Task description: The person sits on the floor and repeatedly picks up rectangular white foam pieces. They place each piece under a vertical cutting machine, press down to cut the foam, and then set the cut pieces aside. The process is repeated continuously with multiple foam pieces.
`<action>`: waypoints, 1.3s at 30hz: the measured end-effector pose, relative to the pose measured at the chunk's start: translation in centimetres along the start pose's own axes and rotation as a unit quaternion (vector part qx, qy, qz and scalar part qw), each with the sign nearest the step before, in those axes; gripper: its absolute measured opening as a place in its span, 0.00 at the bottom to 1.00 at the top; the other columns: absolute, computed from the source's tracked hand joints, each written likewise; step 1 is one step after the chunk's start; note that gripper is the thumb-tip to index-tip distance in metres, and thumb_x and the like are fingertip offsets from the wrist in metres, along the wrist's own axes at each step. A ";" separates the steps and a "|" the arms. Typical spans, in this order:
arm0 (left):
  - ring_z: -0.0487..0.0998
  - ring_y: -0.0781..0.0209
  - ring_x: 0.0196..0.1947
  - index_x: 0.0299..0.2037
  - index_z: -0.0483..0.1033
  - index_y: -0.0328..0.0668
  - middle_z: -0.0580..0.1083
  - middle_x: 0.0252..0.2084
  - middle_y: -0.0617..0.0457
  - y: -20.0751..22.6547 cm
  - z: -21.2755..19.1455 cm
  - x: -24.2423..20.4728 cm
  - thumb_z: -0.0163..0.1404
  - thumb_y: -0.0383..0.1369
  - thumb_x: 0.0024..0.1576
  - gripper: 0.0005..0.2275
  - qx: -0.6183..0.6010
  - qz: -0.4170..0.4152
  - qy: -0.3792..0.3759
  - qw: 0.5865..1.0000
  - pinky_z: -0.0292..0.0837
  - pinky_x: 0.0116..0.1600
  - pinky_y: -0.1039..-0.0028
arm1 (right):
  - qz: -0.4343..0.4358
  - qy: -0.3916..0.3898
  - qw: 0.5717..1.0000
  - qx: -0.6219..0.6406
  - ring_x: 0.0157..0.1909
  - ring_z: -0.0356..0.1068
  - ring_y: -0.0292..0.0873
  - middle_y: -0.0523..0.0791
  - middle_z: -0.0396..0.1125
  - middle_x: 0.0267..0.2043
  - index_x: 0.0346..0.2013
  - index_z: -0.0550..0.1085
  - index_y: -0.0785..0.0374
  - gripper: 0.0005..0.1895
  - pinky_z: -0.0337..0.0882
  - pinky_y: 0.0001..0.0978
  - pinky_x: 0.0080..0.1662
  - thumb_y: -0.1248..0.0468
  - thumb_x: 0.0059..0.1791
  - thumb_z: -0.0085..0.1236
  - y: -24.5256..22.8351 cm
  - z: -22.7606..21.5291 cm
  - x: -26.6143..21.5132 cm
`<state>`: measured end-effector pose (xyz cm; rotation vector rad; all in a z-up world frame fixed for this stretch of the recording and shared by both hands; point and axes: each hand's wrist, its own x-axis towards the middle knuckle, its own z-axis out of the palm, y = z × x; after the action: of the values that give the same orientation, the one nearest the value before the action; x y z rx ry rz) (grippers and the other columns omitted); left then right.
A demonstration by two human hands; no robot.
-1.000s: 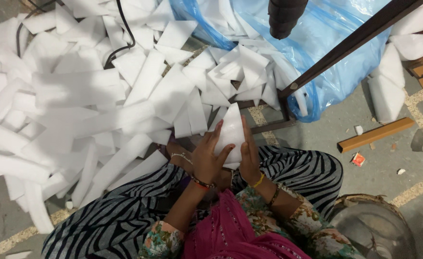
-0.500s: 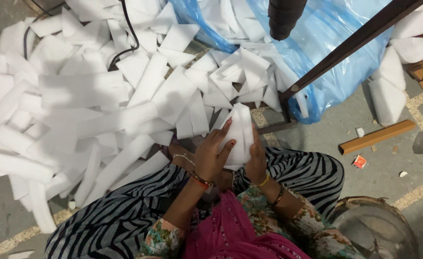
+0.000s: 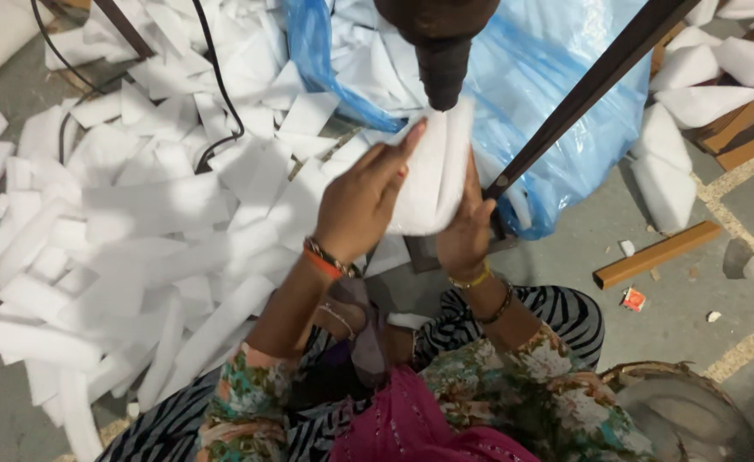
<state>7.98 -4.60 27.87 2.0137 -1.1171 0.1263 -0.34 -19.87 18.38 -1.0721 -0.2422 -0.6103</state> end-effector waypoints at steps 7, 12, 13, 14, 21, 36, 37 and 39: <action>0.77 0.48 0.43 0.60 0.66 0.50 0.74 0.42 0.48 -3.6 -1.9 5.3 0.44 0.32 0.68 0.11 -0.022 0.013 0.006 1.000 0.72 0.49 0.63 | 0.020 -0.038 0.998 -0.046 0.87 0.38 0.45 0.46 0.40 0.85 0.81 0.43 0.64 0.52 0.39 0.40 0.83 0.27 0.56 0.22 -2.5 1.8 5.7; 0.80 0.51 0.47 0.75 0.60 0.43 0.77 0.49 0.46 -2.1 -4.9 7.6 0.41 0.30 0.70 0.22 -0.039 0.064 -0.007 0.997 0.74 0.52 0.65 | 0.046 -0.049 0.997 0.026 0.86 0.41 0.48 0.47 0.41 0.85 0.82 0.45 0.61 0.51 0.43 0.44 0.83 0.28 0.57 0.22 -3.7 1.6 7.8; 0.79 0.50 0.43 0.68 0.65 0.41 0.77 0.45 0.44 -1.3 -5.4 7.7 0.42 0.32 0.70 0.17 -0.012 -0.007 -0.047 0.999 0.74 0.50 0.63 | 0.047 -0.053 0.997 0.029 0.87 0.41 0.48 0.47 0.41 0.86 0.82 0.45 0.61 0.50 0.43 0.44 0.83 0.29 0.57 0.22 -4.1 1.7 7.7; 0.79 0.49 0.40 0.61 0.69 0.39 0.77 0.40 0.43 -0.4 -5.7 7.5 0.42 0.34 0.71 0.13 0.016 -0.077 -0.088 0.993 0.73 0.48 0.62 | 0.050 -0.050 0.997 0.026 0.87 0.40 0.48 0.47 0.41 0.85 0.82 0.45 0.61 0.50 0.42 0.44 0.83 0.29 0.57 0.21 -4.3 1.9 7.4; 0.81 0.43 0.43 0.74 0.57 0.42 0.78 0.48 0.36 3.5 -3.8 1.3 0.48 0.32 0.66 0.26 -0.009 0.024 -0.010 1.000 0.75 0.49 0.60 | -0.008 -0.038 0.980 -0.197 0.87 0.37 0.49 0.52 0.39 0.85 0.80 0.45 0.66 0.47 0.39 0.42 0.83 0.32 0.59 0.22 -5.0 3.1 1.5; 0.79 0.46 0.60 0.76 0.48 0.39 0.68 0.69 0.36 4.3 5.0 -13.9 0.41 0.30 0.68 0.26 -0.205 -0.192 0.022 0.960 0.74 0.60 0.64 | 0.127 -0.059 0.921 -0.363 0.60 0.71 0.46 0.56 0.66 0.68 0.75 0.56 0.69 0.33 0.69 0.36 0.60 0.53 0.59 0.43 -2.7 1.0 -11.7; 0.71 0.43 0.65 0.77 0.46 0.39 0.63 0.73 0.35 3.9 5.8 -14.7 0.40 0.30 0.68 0.27 -0.197 -0.187 0.021 0.962 0.68 0.64 0.61 | 0.152 -0.072 0.918 -0.359 0.58 0.72 0.46 0.55 0.67 0.67 0.74 0.57 0.68 0.33 0.70 0.36 0.59 0.53 0.58 0.44 -2.4 0.8 -12.1; 0.57 0.37 0.76 0.78 0.41 0.38 0.52 0.79 0.35 3.0 7.6 -16.3 0.39 0.29 0.69 0.28 -0.182 -0.181 0.021 0.966 0.57 0.72 0.57 | 0.158 -0.094 0.912 -0.367 0.58 0.74 0.46 0.55 0.68 0.66 0.74 0.58 0.67 0.32 0.71 0.35 0.56 0.53 0.58 0.43 -1.7 0.3 -12.9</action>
<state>-6.23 0.16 17.44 1.8333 -0.6705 -0.2098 -11.72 -15.67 13.73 -1.8610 0.0101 -0.2954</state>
